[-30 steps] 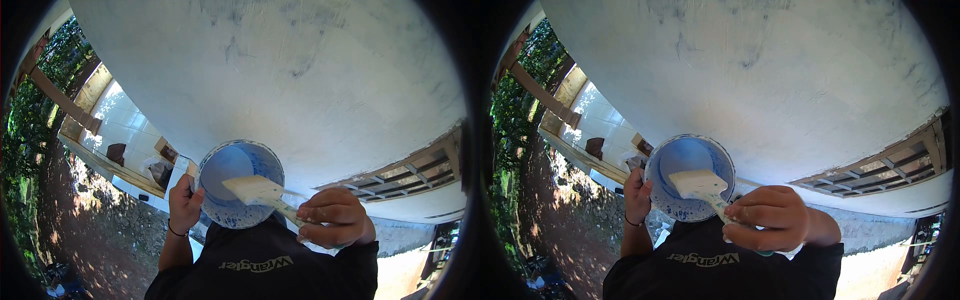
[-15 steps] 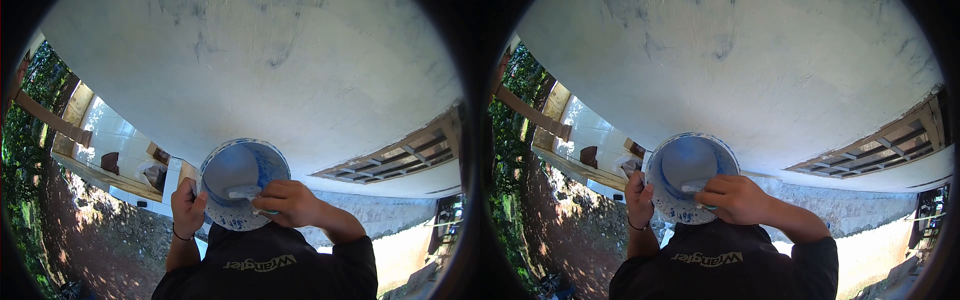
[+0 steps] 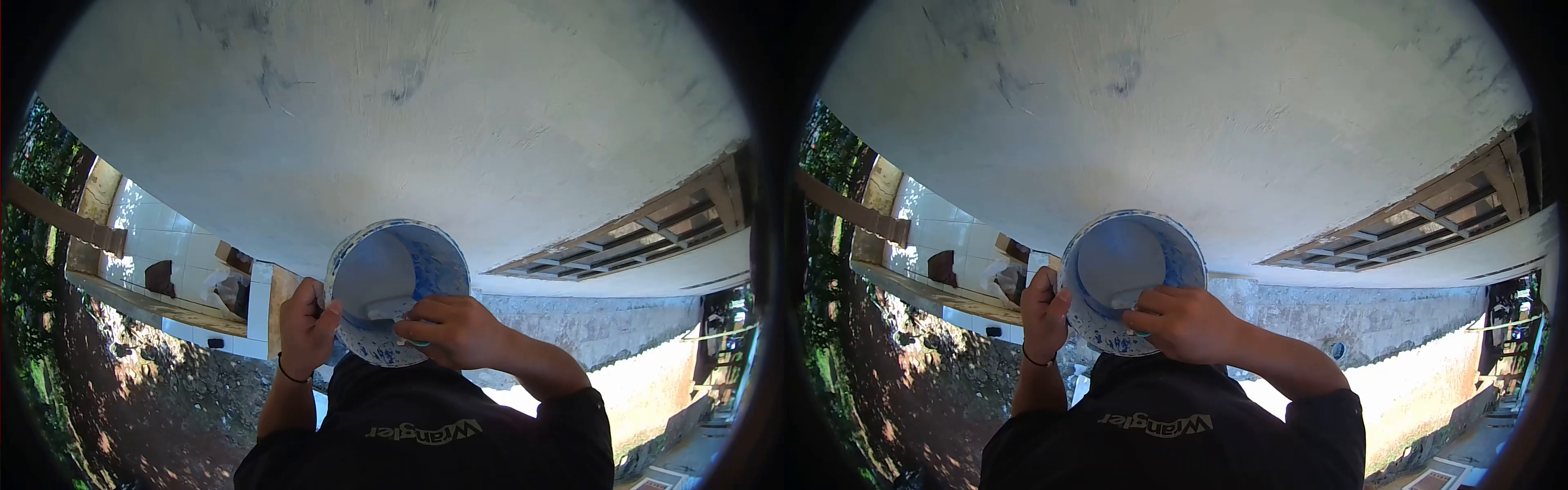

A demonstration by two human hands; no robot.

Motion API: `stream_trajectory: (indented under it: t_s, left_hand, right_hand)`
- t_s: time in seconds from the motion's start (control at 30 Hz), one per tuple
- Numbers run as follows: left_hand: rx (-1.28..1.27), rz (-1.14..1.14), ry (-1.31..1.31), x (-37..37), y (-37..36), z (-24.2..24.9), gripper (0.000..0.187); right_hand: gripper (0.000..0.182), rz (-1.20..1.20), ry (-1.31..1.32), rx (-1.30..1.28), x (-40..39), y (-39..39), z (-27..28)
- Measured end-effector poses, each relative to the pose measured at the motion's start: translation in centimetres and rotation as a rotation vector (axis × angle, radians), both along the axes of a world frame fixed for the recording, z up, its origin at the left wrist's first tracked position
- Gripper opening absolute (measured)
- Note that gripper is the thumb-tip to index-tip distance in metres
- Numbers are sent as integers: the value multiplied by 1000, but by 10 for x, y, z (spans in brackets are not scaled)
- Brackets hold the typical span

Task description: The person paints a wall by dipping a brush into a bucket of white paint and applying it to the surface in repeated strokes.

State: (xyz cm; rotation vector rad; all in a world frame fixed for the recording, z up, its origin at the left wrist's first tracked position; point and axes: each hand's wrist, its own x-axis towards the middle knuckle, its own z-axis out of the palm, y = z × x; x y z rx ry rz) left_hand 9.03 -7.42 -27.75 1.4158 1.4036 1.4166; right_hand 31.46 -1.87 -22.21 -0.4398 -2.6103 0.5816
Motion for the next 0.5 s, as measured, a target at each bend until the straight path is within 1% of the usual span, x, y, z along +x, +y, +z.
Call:
stream_trajectory:
  t_s: [0.07,0.1,0.17,0.23,0.27,0.3,0.33,0.37,0.4,0.43,0.47,0.5]
  left_hand:
    - [0,9,-43,3,4,1,25]
    - [-10,10,-85,3,4,1,26]
    - [-13,20,-86,2,3,-6,26]
    - [3,25,-89,-1,5,-13,27]
    - [-3,24,-156,-3,8,-17,26]
    - [-25,22,-226,-3,8,-18,26]
    - [-102,34,-262,-3,8,-18,27]
    - [-104,34,-259,-2,7,-18,27]
    - [-89,30,-207,-3,6,-19,27]
    - [-59,29,-153,-4,10,-18,26]
    - [-42,35,-146,-4,15,-19,26]
    - [-61,46,-193,-3,16,-20,26]
  right_hand:
    - [26,-110,41,-149,8,4,6]
    - [26,-107,47,-152,15,6,6]
    - [21,-349,358,-277,28,11,5]
    - [16,-497,742,-639,35,13,-1]
    - [13,-520,892,-789,39,16,2]
    - [13,-520,894,-784,43,20,4]
    - [14,-531,1006,-935,48,25,4]
    - [15,-535,1117,-1088,53,28,3]
    - [20,-513,1131,-1128,56,29,-1]
    - [20,-494,1134,-1120,58,31,-4]
    - [22,-505,1179,-1207,60,31,-9]
    - [24,-524,1221,-1304,61,30,-13]
